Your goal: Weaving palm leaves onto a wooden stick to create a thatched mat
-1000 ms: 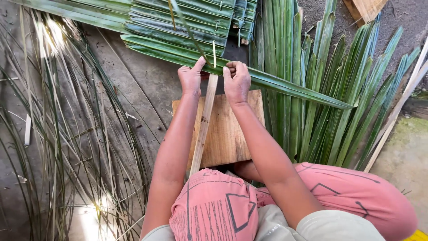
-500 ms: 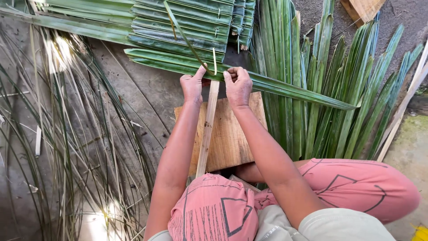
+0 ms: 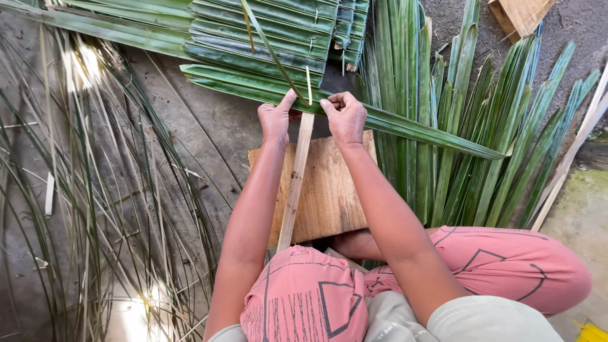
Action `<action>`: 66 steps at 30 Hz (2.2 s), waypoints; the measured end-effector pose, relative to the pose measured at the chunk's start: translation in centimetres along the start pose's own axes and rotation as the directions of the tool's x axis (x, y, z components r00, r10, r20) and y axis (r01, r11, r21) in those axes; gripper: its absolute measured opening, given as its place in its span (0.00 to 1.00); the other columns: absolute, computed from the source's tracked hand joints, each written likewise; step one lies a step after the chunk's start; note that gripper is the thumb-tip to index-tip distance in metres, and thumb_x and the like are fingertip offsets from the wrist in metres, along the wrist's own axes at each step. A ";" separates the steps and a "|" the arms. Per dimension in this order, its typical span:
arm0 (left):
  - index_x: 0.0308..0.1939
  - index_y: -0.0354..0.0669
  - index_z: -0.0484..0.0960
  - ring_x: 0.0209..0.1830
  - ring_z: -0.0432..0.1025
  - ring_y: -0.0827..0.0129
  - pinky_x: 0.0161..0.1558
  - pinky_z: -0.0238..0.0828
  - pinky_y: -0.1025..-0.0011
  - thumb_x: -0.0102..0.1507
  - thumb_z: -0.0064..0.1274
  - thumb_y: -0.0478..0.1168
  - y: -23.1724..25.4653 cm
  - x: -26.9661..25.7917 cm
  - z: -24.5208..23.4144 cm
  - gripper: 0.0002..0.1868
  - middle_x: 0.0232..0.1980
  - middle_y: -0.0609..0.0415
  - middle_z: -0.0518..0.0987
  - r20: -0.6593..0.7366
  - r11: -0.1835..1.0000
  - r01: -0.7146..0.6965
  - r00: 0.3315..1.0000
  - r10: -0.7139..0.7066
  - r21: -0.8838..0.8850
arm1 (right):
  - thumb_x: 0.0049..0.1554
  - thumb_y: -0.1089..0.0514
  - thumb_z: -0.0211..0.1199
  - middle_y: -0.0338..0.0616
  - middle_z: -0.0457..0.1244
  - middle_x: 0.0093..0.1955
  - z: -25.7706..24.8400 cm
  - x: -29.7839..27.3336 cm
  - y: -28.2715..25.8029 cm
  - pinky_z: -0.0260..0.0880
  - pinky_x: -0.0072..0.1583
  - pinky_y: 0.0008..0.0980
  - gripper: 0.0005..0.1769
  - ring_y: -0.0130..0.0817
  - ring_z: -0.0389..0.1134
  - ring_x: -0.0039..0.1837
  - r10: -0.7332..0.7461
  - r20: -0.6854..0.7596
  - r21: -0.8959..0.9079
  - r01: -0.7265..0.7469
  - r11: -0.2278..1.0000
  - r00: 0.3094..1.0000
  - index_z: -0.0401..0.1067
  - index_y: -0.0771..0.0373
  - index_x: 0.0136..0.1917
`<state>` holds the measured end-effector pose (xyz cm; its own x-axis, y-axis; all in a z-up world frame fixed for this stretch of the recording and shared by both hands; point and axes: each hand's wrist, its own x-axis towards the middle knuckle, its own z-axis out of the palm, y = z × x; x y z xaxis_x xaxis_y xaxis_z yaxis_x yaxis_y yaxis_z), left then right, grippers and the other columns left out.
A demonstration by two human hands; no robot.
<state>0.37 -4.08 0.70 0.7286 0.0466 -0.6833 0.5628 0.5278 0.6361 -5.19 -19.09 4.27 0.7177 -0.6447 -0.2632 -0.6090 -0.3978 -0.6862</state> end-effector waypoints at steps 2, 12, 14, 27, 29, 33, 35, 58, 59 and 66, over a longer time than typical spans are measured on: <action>0.30 0.30 0.83 0.21 0.81 0.52 0.22 0.83 0.54 0.52 0.76 0.35 -0.3 0.6 -0.2 0.15 0.26 0.40 0.82 0.001 1.000 -0.005 1.000 0.005 0.008 | 0.48 0.52 0.76 0.29 0.69 0.31 -0.2 0.2 -0.3 0.72 0.41 0.23 0.08 0.20 0.68 0.34 -0.010 0.016 0.000 0.010 1.000 1.000 0.80 0.49 0.41; 0.31 0.31 0.83 0.25 0.82 0.49 0.24 0.85 0.54 0.53 0.75 0.37 0.1 0.5 -0.2 0.15 0.29 0.39 0.84 0.012 0.997 0.054 0.998 -0.055 0.061 | 0.47 0.59 0.70 0.44 0.71 0.34 -9.0 -6.0 -7.3 0.79 0.41 0.31 0.04 0.34 0.74 0.35 0.355 0.935 -0.352 0.091 0.932 -0.018 0.80 0.58 0.38; 0.32 0.32 0.83 0.25 0.82 0.50 0.23 0.85 0.54 0.54 0.74 0.37 0.5 -0.4 0.2 0.15 0.29 0.40 0.83 0.004 0.997 0.033 0.999 -0.033 0.068 | 0.48 0.50 0.68 0.51 0.71 0.36 -7.2 -14.7 5.4 0.77 0.45 0.42 0.14 0.46 0.74 0.40 0.238 0.939 -0.117 0.423 0.898 -0.247 0.81 0.63 0.41; 0.44 0.37 0.88 0.43 0.76 0.74 0.52 0.78 0.61 0.55 0.75 0.38 1.3 -2.2 1.2 0.16 0.42 0.48 0.86 -0.057 0.974 -0.064 0.995 0.078 0.217 | 0.50 0.47 0.62 0.61 0.71 0.40 -5.7 -9.4 5.4 0.74 0.52 0.54 0.23 0.61 0.74 0.47 0.184 0.888 0.180 0.685 0.706 -0.422 0.81 0.69 0.47; 0.45 0.36 0.88 0.41 0.76 0.73 0.48 0.80 0.61 0.56 0.74 0.38 1.1 -1.9 1.0 0.16 0.42 0.48 0.86 -0.057 0.974 -0.035 0.997 0.049 0.224 | 0.50 0.47 0.62 0.62 0.71 0.40 -5.6 -8.0 4.7 0.74 0.52 0.54 0.23 0.61 0.74 0.47 0.166 0.909 0.159 0.686 0.710 -0.383 0.81 0.69 0.48; 0.41 0.33 0.86 0.28 0.81 0.61 0.31 0.84 0.59 0.56 0.73 0.38 0.2 -0.5 0.4 0.15 0.35 0.45 0.85 -0.081 0.982 0.070 0.995 -0.056 0.177 | 0.51 0.49 0.61 0.63 0.70 0.41 -6.1 -5.1 3.8 0.74 0.53 0.55 0.22 0.62 0.73 0.48 0.136 0.946 0.111 0.690 0.716 -0.294 0.81 0.70 0.48; 0.39 0.33 0.86 0.27 0.81 0.62 0.30 0.84 0.59 0.56 0.74 0.38 -0.2 0.1 0.3 0.15 0.33 0.45 0.84 -0.077 0.982 0.074 0.995 -0.061 0.175 | 0.51 0.50 0.61 0.63 0.70 0.41 -6.8 -4.1 3.0 0.73 0.53 0.55 0.22 0.62 0.73 0.48 0.121 0.960 0.092 0.688 0.720 -0.254 0.81 0.70 0.49; 0.36 0.31 0.83 0.26 0.83 0.53 0.26 0.85 0.57 0.55 0.73 0.39 -0.8 0.6 -0.2 0.16 0.31 0.41 0.84 -0.008 0.991 0.040 0.999 -0.040 0.124 | 0.53 0.59 0.56 0.69 0.70 0.45 -14.1 -10.9 -8.1 0.72 0.57 0.57 0.20 0.67 0.72 0.52 0.153 0.987 -0.156 0.481 0.863 0.046 0.78 0.72 0.53; 0.35 0.30 0.83 0.26 0.83 0.53 0.26 0.85 0.56 0.55 0.73 0.39 -0.9 0.8 -0.3 0.16 0.30 0.41 0.84 -0.001 0.993 0.021 1.000 -0.021 0.116 | 0.55 0.59 0.61 0.58 0.70 0.40 -13.9 -8.7 -9.4 0.74 0.52 0.47 0.12 0.54 0.73 0.45 -0.011 0.924 -0.136 0.354 0.925 0.382 0.80 0.65 0.49; 0.33 0.30 0.84 0.26 0.82 0.52 0.26 0.84 0.54 0.54 0.75 0.38 0.0 0.1 0.2 0.16 0.29 0.40 0.84 0.001 0.996 -0.008 1.000 0.008 0.092 | 0.59 0.55 0.66 0.41 0.68 0.45 -6.8 -1.4 -5.1 0.75 0.51 0.35 0.12 0.35 0.73 0.48 -0.185 0.252 -0.091 0.213 0.973 0.950 0.82 0.48 0.56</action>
<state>0.47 -4.24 0.67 0.7336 0.0503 -0.6777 0.5903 0.4470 0.6722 -5.38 -20.54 12.74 0.8793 -0.3746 -0.2941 -0.4701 -0.5841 -0.6617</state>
